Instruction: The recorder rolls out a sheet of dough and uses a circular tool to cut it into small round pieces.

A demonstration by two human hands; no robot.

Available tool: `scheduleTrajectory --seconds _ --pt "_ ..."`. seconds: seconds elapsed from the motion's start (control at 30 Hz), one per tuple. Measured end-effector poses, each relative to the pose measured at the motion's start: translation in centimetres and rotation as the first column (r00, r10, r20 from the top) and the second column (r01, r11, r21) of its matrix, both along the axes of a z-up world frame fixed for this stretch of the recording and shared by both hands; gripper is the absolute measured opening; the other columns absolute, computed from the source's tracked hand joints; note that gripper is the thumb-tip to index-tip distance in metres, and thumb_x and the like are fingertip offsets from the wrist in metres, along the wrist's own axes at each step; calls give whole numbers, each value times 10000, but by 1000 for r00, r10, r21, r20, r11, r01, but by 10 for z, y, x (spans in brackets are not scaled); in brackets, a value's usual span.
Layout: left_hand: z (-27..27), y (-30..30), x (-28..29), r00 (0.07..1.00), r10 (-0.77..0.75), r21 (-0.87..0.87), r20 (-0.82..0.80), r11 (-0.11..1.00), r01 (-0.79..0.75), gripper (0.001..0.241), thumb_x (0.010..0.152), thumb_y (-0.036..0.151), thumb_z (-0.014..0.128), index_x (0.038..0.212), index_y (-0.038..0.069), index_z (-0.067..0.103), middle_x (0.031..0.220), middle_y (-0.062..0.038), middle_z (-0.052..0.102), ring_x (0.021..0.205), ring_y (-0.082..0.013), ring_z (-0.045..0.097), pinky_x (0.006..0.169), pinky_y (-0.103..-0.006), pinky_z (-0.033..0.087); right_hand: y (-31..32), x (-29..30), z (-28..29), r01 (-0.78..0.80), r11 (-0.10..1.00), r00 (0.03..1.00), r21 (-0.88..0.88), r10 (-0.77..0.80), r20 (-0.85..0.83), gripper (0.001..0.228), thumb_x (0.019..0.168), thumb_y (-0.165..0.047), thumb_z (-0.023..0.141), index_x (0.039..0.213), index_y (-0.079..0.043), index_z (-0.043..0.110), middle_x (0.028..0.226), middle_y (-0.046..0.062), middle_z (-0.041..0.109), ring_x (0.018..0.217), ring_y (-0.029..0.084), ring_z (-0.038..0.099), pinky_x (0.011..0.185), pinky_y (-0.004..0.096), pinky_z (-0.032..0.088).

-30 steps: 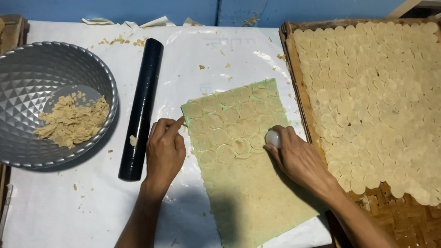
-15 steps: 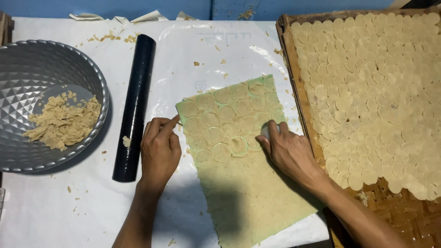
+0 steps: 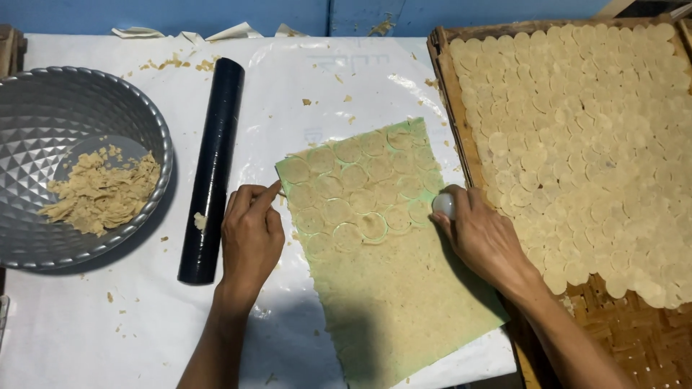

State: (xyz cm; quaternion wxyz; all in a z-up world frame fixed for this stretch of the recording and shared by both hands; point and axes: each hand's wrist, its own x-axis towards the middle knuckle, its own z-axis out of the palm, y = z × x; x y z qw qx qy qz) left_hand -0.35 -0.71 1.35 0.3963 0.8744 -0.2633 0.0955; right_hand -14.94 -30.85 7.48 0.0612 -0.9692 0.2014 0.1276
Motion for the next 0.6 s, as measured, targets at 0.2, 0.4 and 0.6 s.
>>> scheduleTrajectory --seconds 0.2,0.4,0.6 --pt "-1 0 2 1000 -3 2 2 1000 3 396 852 -126 552 1168 -14 762 964 -130 635 900 -307 647 817 -408 524 12 6 -10 -14 988 1000 -153 14 1 525 1098 -451 320 1360 -24 480 964 199 653 709 370 764 674 513 623" --pt "1 0 1 1000 -4 6 9 1000 4 396 857 -128 549 1173 -18 760 962 -136 634 898 -309 643 813 -407 523 13 9 -2 -39 989 999 -142 40 6 484 1093 -434 298 1349 -58 464 996 224 660 786 432 765 759 568 606" --pt "1 5 -2 1000 3 23 -24 1000 -2 375 861 -92 547 1163 -12 753 965 -136 636 902 -308 657 807 -404 532 8 18 16 135 966 975 222 -169 145 502 1014 -462 421 1356 -96 455 942 330 706 932 586 688 831 681 493"
